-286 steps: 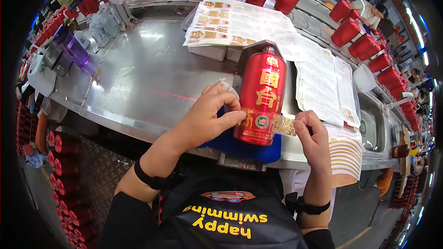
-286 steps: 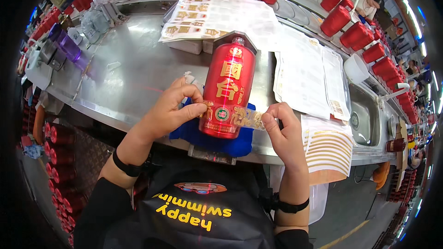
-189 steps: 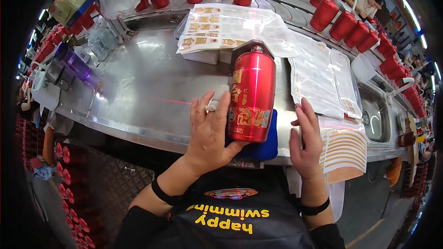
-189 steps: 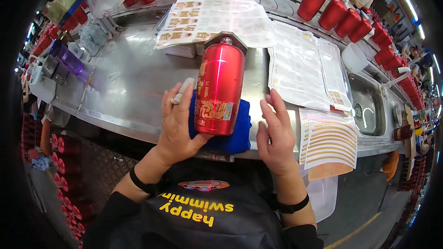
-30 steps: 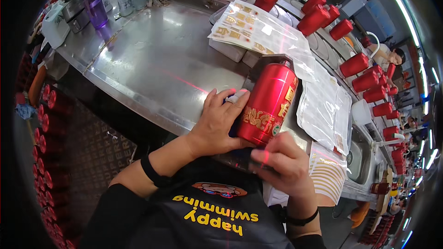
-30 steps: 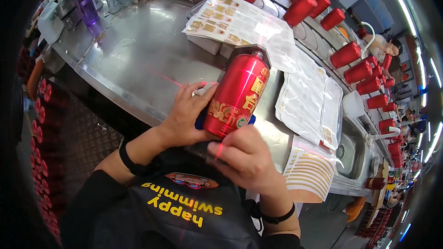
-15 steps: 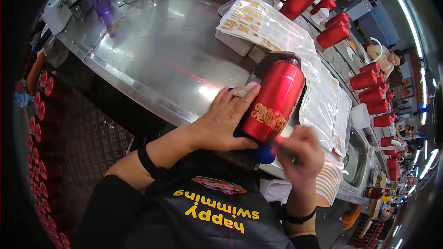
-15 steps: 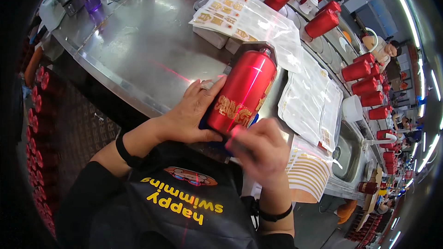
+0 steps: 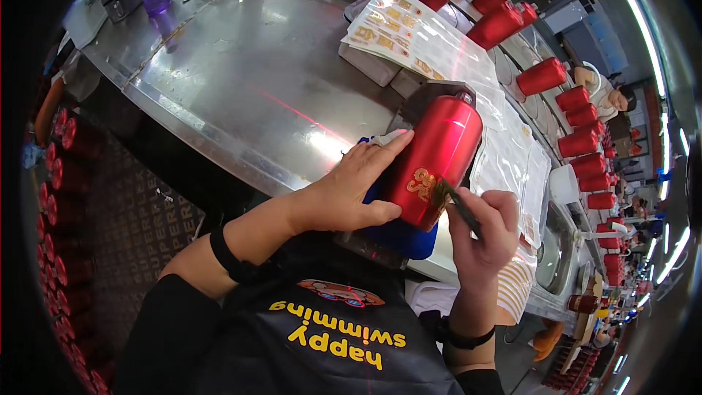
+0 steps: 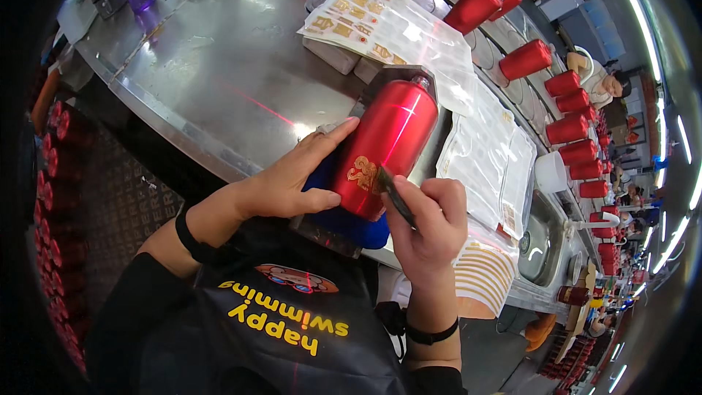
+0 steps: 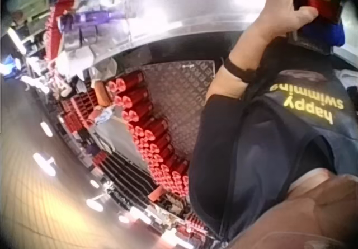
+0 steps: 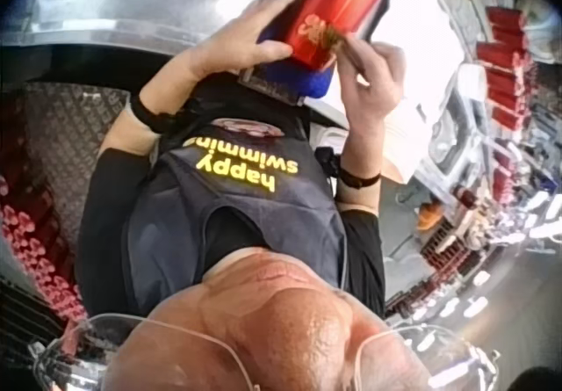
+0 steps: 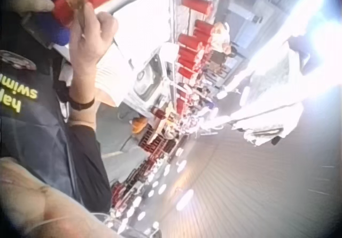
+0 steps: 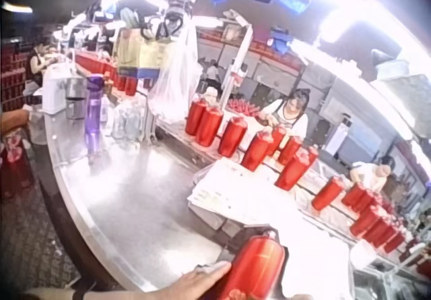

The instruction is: Applying labels and cleaning red liquor bottles on a production line.

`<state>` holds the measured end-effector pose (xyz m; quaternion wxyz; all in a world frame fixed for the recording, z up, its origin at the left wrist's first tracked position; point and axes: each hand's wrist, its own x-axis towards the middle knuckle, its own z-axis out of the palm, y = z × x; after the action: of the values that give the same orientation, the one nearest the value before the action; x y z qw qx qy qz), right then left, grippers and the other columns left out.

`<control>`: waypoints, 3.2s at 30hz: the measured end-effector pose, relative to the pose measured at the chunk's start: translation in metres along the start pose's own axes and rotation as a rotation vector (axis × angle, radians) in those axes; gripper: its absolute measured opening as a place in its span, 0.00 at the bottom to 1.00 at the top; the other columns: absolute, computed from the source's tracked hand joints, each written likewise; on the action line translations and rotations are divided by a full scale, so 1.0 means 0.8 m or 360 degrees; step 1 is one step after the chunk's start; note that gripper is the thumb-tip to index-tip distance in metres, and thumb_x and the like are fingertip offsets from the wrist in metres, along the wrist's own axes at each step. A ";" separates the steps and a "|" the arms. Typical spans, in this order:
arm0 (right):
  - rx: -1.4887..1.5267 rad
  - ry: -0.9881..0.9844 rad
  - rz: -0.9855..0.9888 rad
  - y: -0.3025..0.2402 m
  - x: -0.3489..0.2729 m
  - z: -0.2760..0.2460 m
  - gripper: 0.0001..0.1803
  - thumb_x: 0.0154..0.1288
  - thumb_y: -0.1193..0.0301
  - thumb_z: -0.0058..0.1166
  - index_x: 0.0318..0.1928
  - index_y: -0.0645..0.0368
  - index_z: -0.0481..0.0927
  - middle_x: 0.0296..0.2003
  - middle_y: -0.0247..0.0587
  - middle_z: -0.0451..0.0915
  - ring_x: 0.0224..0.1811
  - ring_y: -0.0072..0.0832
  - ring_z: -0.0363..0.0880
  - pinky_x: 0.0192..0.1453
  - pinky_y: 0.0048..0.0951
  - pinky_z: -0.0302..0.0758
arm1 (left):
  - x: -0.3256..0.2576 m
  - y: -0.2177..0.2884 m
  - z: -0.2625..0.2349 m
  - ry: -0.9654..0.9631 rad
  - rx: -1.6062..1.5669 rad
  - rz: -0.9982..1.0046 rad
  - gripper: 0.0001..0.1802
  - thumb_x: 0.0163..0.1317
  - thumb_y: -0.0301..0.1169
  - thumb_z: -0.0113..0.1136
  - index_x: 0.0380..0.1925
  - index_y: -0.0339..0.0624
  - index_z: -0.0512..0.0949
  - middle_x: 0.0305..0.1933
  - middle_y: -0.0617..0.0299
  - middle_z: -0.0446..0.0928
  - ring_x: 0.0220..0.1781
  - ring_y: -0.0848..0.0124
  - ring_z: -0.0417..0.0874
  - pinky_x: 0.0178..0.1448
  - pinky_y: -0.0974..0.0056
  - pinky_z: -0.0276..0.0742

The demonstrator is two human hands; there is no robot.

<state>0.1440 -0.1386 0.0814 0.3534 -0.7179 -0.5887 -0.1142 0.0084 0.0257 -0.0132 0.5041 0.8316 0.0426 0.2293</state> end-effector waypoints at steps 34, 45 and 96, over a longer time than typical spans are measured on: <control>0.0471 0.0052 -0.0284 0.015 -0.030 0.013 0.14 0.50 0.75 0.66 0.38 0.54 0.78 0.36 0.39 0.74 0.40 0.40 0.75 0.43 0.40 0.69 | -0.002 0.023 0.023 0.0532 0.1179 0.0535 0.46 0.60 0.49 0.64 0.69 0.29 0.58 0.70 0.43 0.65 0.74 0.48 0.61 0.77 0.42 0.44; 0.0272 0.0244 -0.0308 -0.011 0.001 0.035 0.10 0.46 0.73 0.60 0.29 0.59 0.73 0.31 0.44 0.71 0.31 0.45 0.73 0.35 0.43 0.70 | -0.005 0.008 0.024 0.0433 0.1182 0.0269 0.32 0.58 0.45 0.63 0.58 0.34 0.74 0.67 0.44 0.69 0.72 0.45 0.63 0.75 0.38 0.45; -0.0836 -0.0092 0.0924 0.095 -0.306 -0.151 0.15 0.58 0.74 0.62 0.47 0.60 0.84 0.54 0.48 0.77 0.57 0.46 0.71 0.60 0.42 0.70 | -0.018 -0.002 0.041 0.0294 0.0211 0.0111 0.39 0.70 0.42 0.58 0.72 0.32 0.55 0.70 0.49 0.65 0.68 0.65 0.68 0.71 0.61 0.59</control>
<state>0.1764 -0.4076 -0.0016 0.1585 -0.9236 -0.3216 -0.1362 0.0099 -0.0044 -0.0318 0.4337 0.8393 0.0750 0.3191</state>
